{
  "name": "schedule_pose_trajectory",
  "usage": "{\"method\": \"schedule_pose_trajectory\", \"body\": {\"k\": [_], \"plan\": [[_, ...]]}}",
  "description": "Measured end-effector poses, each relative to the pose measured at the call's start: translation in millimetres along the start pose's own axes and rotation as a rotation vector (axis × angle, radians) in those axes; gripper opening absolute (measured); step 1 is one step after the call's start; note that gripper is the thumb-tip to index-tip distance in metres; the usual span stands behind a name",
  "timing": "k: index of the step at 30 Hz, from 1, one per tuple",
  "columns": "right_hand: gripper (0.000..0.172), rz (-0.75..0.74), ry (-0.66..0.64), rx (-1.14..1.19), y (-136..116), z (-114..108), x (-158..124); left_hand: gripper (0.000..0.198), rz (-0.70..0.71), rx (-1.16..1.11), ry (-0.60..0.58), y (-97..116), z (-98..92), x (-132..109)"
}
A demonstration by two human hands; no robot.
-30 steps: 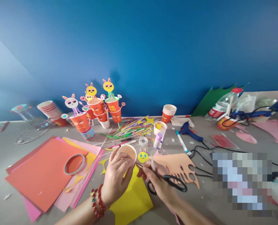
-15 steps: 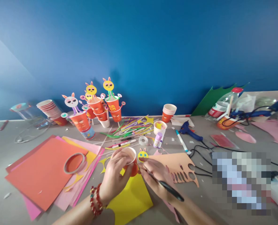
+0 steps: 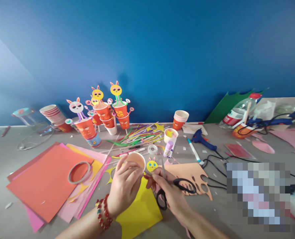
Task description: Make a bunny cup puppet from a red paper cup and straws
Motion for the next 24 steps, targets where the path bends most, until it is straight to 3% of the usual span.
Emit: {"method": "schedule_pose_trajectory", "body": {"k": [5, 9, 20, 24], "plan": [[0.020, -0.355, -0.050, -0.578, -22, -7, -3, 0.016, -0.056, -0.081, -0.007, -5, 4.0, 0], [0.014, -0.560, -0.099, -0.740, -28, -9, -3, 0.012, -0.132, -0.198, -0.004, -10, 5.0, -1], [0.017, -0.564, -0.098, -0.744, -32, -10, -3, 0.007, -0.247, -0.298, -0.010, -12, 11.6, -5], [0.024, -0.413, -0.053, -0.615, -24, -13, -2, 0.019, -0.131, -0.192, 0.022, -9, 10.4, -4]]}}
Point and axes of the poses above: each hand's wrist, its own x-axis towards the middle knuckle, its own z-axis out of the palm, y = z × x, the point moved 3 cm from there along x, towards the middle knuckle, and after that the axes turned 3 degrees about z, right-handed, at the moved point
